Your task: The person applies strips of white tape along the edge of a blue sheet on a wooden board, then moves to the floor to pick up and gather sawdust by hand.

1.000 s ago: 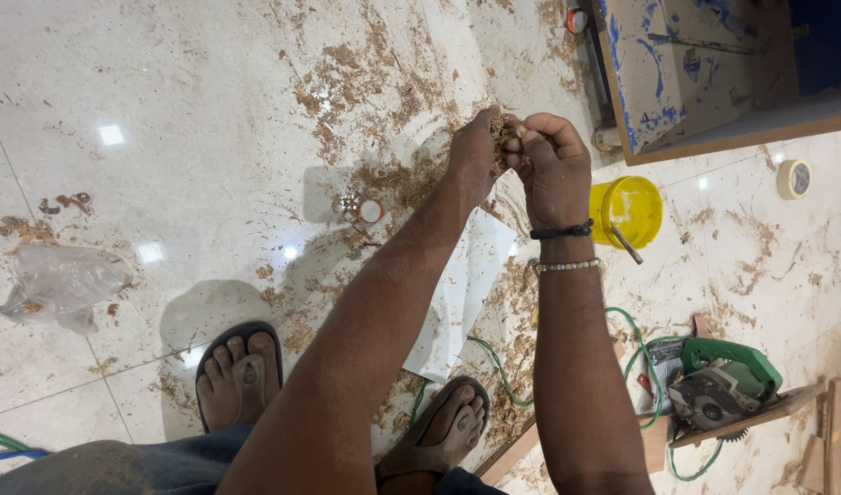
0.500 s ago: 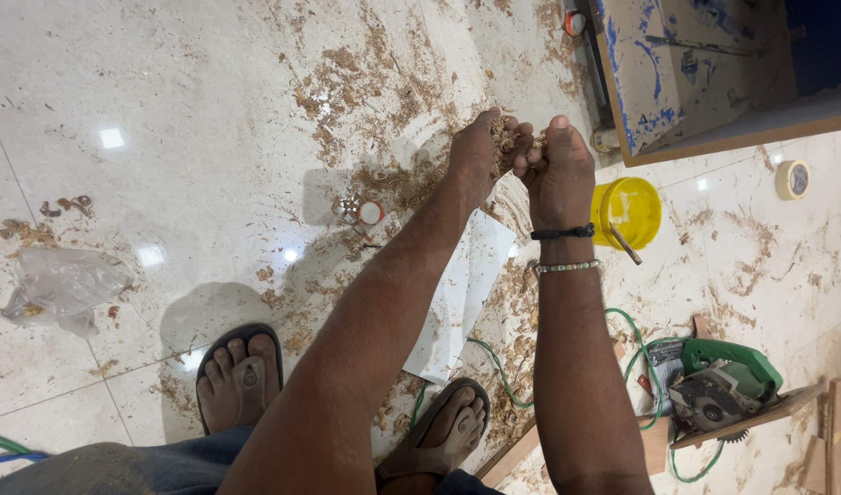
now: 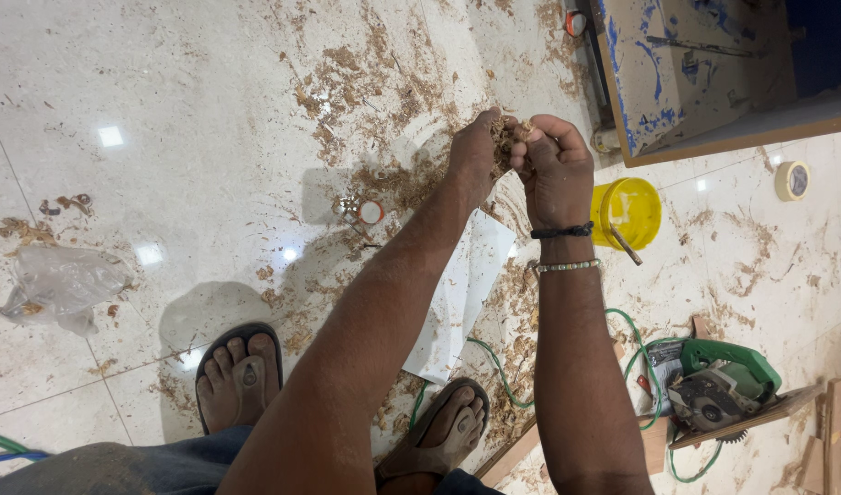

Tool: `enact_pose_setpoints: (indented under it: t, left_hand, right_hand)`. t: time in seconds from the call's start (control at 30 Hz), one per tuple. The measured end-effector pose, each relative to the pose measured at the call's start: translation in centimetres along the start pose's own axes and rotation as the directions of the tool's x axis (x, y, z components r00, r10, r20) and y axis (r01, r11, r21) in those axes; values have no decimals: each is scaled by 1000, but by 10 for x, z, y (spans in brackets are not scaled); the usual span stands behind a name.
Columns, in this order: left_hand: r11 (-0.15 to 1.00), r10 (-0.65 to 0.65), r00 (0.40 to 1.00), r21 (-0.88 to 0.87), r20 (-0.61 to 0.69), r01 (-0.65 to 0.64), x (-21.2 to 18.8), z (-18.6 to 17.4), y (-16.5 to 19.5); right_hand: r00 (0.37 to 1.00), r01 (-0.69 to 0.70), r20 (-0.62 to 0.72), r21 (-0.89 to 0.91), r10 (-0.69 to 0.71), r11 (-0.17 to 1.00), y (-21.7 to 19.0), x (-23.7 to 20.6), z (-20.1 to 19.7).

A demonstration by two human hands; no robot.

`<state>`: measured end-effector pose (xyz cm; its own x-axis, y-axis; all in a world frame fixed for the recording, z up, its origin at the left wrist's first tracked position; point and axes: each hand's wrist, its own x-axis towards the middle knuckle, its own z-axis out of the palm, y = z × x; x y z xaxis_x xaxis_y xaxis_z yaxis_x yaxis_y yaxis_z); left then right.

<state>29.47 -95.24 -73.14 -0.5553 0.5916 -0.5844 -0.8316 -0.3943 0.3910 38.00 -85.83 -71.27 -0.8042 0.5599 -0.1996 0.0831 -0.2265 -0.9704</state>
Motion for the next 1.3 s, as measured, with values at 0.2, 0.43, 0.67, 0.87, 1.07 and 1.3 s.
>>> enact_pose_setpoints:
  t: [0.2,0.43,0.67,0.87,1.07,1.3]
  left_hand:
    - [1000,14,999,-28,42,-13,-2,0,-2]
    - [999,2,1000,36,-19,-2,5,-4,-1]
    - [999,38,999,-33,-32,-39,4,-6,1]
    - [999,11,998,43,-60,-8,4,-6,2]
    - [992,-40,992,116,-123,54,9,-10,-3]
    - [979,52,987,205,-149,-21,14,-16,-6]
  right_hand:
    - [999,22,27,-28,-22,999,4,1,-4]
    - [997,-11,-82,-242,-9,970,0,3,-3]
    - [1000,1,6,-314,1,949,1,1,7]
    - [996,84,58,-411,-65,908,8,0,8]
    - [987,160,107,-591,-120,791,11,-2,8]
    - [985,166,146,-665,-92,728,16,-1,7]
